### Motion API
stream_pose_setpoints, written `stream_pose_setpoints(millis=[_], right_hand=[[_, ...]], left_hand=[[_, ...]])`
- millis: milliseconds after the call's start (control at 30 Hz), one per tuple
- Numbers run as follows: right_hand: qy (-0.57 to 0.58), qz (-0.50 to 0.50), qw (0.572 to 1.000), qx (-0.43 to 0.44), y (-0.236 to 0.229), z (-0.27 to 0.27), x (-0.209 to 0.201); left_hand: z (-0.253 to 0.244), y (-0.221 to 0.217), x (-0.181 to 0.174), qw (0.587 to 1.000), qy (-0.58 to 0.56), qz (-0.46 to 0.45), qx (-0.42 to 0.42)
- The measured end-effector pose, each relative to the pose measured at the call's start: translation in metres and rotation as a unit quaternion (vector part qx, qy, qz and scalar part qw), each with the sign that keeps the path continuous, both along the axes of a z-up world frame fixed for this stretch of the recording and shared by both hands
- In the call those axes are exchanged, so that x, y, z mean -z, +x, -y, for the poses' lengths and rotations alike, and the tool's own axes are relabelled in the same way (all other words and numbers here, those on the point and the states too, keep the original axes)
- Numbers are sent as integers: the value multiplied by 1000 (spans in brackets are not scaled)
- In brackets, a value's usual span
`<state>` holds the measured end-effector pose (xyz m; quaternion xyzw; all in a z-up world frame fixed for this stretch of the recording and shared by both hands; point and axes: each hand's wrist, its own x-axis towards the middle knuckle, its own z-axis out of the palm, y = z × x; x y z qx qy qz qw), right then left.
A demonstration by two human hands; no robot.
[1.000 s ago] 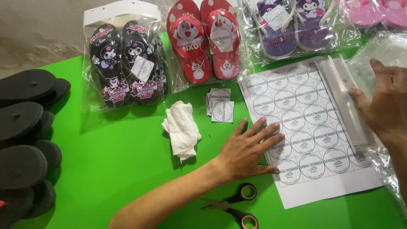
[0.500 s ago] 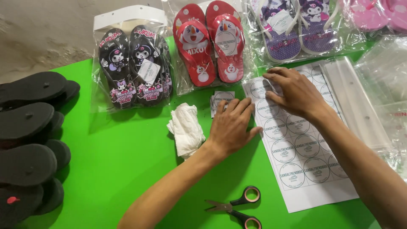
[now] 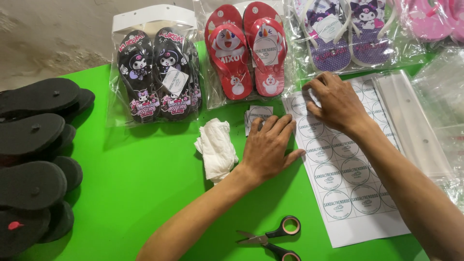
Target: The person uses scissors to cut out circular stickers from a printed sheet on a green table. The person holds the sheet with one hand and cuts along the printed lines with the other, separating individual stickers. Several packaged flip-flops are visible in the background.
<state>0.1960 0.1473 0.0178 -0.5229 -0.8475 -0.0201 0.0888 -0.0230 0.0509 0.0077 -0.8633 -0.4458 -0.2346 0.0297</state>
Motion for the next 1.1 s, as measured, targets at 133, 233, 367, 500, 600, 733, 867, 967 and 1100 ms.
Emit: stream_pose_setpoints(millis=[133, 233, 367, 500, 600, 733, 867, 967, 1100], right_hand=[[10, -21, 1000, 2, -1, 5, -4], [27, -53, 998, 0, 4, 6, -3], [63, -59, 996, -21, 11, 5, 4], [83, -117, 989, -35, 17, 12, 7], [66, -167, 981, -74, 23, 15, 5], [76, -202, 973, -81, 25, 21, -4], [63, -294, 951, -69, 23, 35, -18], [70, -334, 940, -33, 12, 55, -34], [31, -360, 932, 2, -2, 89, -59]], left_hand=[[0, 0, 4, 1000, -14, 1, -2], [0, 0, 6, 1000, -6, 11, -2], [-1, 0, 10, 999, -15, 28, -2], [-5, 6, 3, 998, -53, 38, -15], [-15, 18, 2, 996, -62, 56, -38], [-34, 37, 1, 992, -77, 77, -60], [-46, 47, -16, 963, -206, 162, -67], [-50, 48, -37, 903, -320, 279, -69], [-51, 51, -59, 839, -399, 363, -68]])
